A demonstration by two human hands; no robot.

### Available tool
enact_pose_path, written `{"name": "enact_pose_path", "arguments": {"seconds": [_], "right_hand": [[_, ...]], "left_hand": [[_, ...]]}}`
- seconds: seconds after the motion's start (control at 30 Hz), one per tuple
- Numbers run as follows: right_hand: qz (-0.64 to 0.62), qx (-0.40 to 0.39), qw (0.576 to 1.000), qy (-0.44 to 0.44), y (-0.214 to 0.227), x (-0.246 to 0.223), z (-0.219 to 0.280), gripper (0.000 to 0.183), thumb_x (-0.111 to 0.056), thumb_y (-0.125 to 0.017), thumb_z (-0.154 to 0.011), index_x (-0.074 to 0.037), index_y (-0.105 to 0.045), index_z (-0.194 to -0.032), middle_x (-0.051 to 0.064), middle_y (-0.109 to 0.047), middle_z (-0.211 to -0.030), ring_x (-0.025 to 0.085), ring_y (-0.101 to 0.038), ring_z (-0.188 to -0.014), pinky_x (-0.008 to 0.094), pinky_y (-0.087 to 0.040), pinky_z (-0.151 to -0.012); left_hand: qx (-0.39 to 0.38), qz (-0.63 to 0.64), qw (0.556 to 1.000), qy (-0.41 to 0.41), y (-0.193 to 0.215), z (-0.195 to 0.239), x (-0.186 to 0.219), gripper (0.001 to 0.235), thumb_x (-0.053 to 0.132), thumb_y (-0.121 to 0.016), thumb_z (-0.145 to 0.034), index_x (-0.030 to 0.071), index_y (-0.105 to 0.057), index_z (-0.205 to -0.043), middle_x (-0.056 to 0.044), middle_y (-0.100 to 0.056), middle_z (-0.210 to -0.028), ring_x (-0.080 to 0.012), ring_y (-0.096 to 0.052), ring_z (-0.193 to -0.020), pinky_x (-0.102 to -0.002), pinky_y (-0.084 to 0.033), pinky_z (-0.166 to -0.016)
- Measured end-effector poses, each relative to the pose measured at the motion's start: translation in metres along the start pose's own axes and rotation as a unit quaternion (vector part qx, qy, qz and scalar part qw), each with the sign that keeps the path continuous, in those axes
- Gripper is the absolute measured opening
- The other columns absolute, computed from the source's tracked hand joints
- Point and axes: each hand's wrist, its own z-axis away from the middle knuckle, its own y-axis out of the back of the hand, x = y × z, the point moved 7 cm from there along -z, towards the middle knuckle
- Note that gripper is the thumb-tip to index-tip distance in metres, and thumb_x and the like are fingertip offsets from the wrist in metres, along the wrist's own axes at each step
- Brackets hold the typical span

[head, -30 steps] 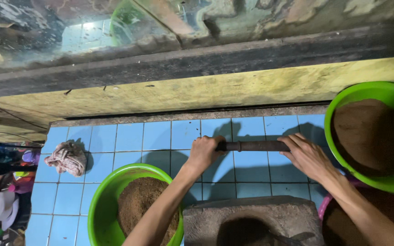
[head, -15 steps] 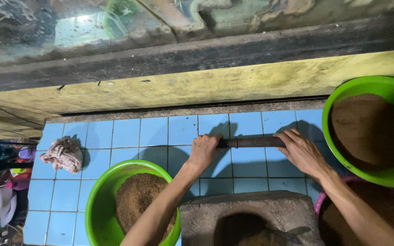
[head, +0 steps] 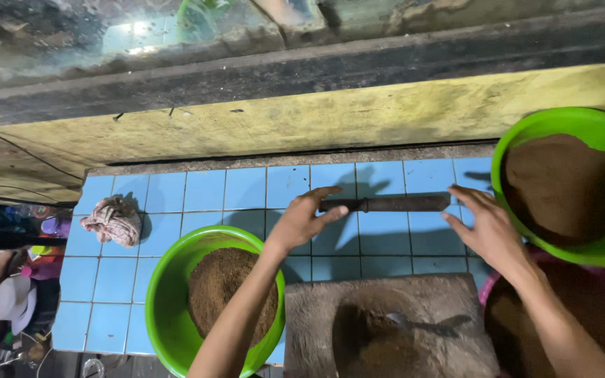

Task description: The person uses a wooden pestle and a spoon to grind a brown powder in a wooden mortar. They repeatedly scrape the sides of the mortar and transfer the ground powder into a green bowl.

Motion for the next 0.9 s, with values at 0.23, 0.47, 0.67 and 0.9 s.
{"name": "enact_pose_path", "arguments": {"seconds": [0.23,0.47,0.67,0.9], "right_hand": [[-0.129,0.034,0.972,-0.192,0.072,-0.08,0.111,0.034,-0.029,-0.058,-0.095,-0.011,-0.071,-0.121,0.003,-0.071,-0.13,0.016,-0.067,-0.116,0.028,-0.045,-0.1],[-0.323,0.189,0.869,-0.323,0.046,-0.145,0.238,0.053,-0.022,-0.048,-0.093,-0.001,-0.048,-0.143,0.016,-0.052,-0.15,0.023,-0.047,-0.14,0.037,-0.034,-0.115],[-0.2,0.304,0.892,-0.269,0.035,-0.188,0.246,0.051,-0.014,-0.048,-0.101,0.007,-0.04,-0.147,0.024,-0.045,-0.15,0.034,-0.043,-0.141,0.042,-0.033,-0.117],[-0.176,0.392,0.879,-0.208,0.034,-0.187,0.245,0.041,-0.009,-0.047,-0.105,0.009,-0.048,-0.142,0.025,-0.054,-0.141,0.037,-0.051,-0.134,0.044,-0.039,-0.114]], "left_hand": [[-0.048,-0.007,0.996,-0.077,-0.007,0.072,0.082,0.065,0.055,-0.045,-0.095,0.004,-0.06,-0.133,-0.017,-0.061,-0.138,-0.0306,-0.055,-0.133,-0.041,-0.042,-0.106],[-0.079,-0.224,0.967,-0.091,-0.074,0.095,0.07,0.07,0.066,-0.034,-0.092,0.009,-0.062,-0.123,-0.018,-0.066,-0.107,-0.0447,-0.065,-0.091,-0.054,-0.05,-0.069],[-0.005,-0.343,0.933,-0.107,-0.087,0.099,0.055,0.058,0.06,-0.035,-0.1,0.011,-0.066,-0.106,-0.019,-0.067,-0.066,-0.047,-0.067,-0.06,-0.055,-0.053,-0.05],[0.018,-0.328,0.939,-0.099,-0.086,0.097,0.051,0.057,0.06,-0.038,-0.099,0.011,-0.066,-0.107,-0.019,-0.064,-0.063,-0.0453,-0.067,-0.058,-0.055,-0.053,-0.048]]}}
